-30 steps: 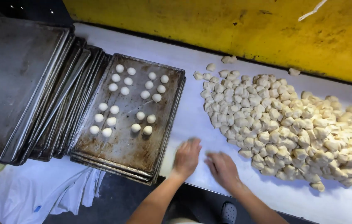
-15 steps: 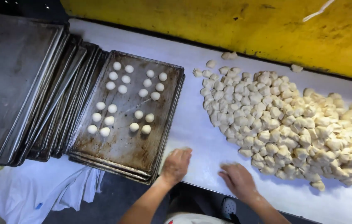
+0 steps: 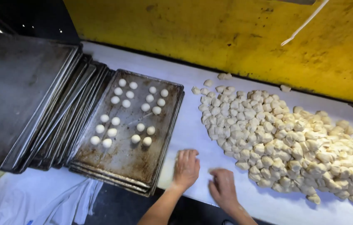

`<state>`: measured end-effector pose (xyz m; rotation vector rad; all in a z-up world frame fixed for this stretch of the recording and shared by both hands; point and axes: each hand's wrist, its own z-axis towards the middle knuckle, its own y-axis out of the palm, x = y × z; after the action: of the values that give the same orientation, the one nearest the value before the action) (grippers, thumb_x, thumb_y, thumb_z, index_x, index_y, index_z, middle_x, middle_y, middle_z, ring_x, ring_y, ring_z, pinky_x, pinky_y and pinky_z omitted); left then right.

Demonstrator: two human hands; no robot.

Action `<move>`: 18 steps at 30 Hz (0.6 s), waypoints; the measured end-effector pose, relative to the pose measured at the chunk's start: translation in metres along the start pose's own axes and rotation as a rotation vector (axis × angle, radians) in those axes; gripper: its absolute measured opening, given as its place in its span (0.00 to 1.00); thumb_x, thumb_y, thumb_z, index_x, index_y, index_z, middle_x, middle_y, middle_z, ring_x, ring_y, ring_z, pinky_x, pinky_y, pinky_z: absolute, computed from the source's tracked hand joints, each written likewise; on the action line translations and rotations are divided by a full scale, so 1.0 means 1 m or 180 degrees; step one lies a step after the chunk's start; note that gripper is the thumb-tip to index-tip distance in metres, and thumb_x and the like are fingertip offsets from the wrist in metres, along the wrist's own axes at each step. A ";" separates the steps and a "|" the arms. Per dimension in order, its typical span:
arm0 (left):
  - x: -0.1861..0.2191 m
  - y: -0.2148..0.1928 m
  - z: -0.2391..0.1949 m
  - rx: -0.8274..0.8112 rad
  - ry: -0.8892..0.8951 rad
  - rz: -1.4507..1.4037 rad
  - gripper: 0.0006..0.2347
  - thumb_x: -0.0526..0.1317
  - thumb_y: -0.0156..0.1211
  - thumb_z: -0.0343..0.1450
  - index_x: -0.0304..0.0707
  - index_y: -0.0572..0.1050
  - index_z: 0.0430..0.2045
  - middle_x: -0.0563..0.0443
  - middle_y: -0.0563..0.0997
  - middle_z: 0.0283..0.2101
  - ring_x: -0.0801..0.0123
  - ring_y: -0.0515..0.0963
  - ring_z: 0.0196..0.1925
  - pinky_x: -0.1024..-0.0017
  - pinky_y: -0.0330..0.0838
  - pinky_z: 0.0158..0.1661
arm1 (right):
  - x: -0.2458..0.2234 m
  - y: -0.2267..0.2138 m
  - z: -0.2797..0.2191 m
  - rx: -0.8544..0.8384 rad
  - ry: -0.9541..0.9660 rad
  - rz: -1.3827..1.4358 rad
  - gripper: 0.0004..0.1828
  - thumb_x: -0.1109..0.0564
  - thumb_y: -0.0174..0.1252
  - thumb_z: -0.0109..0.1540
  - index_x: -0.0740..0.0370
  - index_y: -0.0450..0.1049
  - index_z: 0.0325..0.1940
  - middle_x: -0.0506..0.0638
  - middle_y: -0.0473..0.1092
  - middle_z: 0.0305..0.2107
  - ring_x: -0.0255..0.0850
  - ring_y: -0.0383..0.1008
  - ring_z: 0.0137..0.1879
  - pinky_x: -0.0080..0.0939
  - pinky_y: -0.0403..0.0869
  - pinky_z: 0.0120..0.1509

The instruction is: The person rolls small pieces of dough into balls on a white countertop and places them onto a metal baking tray. The person repeatedly picks up dough pieces, rolls them between their palms, and arranges them in rows on the tray.

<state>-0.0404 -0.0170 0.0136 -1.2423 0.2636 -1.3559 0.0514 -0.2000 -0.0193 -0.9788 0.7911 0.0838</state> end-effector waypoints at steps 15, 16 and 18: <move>-0.157 -0.195 -0.077 0.0456 -0.1483 -0.0120 0.13 0.32 0.63 0.65 0.34 0.77 0.44 0.41 0.78 0.43 0.47 0.76 0.47 0.57 0.69 0.51 | -0.177 0.087 0.076 -0.1066 0.0231 0.0587 0.16 0.54 0.66 0.60 0.53 0.76 0.51 0.47 0.74 0.43 0.41 0.72 0.44 0.39 0.75 0.42; -0.162 -0.197 -0.068 0.0447 -0.1366 -0.0182 0.15 0.32 0.66 0.65 0.34 0.77 0.46 0.41 0.78 0.44 0.47 0.78 0.48 0.58 0.72 0.50 | -0.187 0.103 0.089 -0.0787 -0.0071 0.0460 0.19 0.56 0.69 0.57 0.56 0.76 0.51 0.50 0.73 0.40 0.45 0.74 0.42 0.43 0.76 0.42; -0.170 -0.193 -0.052 0.0444 -0.1246 -0.0271 0.17 0.31 0.68 0.65 0.35 0.77 0.48 0.40 0.78 0.45 0.47 0.80 0.49 0.58 0.75 0.49 | -0.196 0.130 0.111 -0.0507 -0.0373 0.0308 0.21 0.59 0.72 0.54 0.59 0.76 0.51 0.53 0.72 0.38 0.50 0.76 0.41 0.48 0.77 0.43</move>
<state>-0.2411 0.1461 0.0593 -1.3809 -0.1570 -1.1513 -0.0807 0.0148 0.0466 -1.0755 0.7317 0.2891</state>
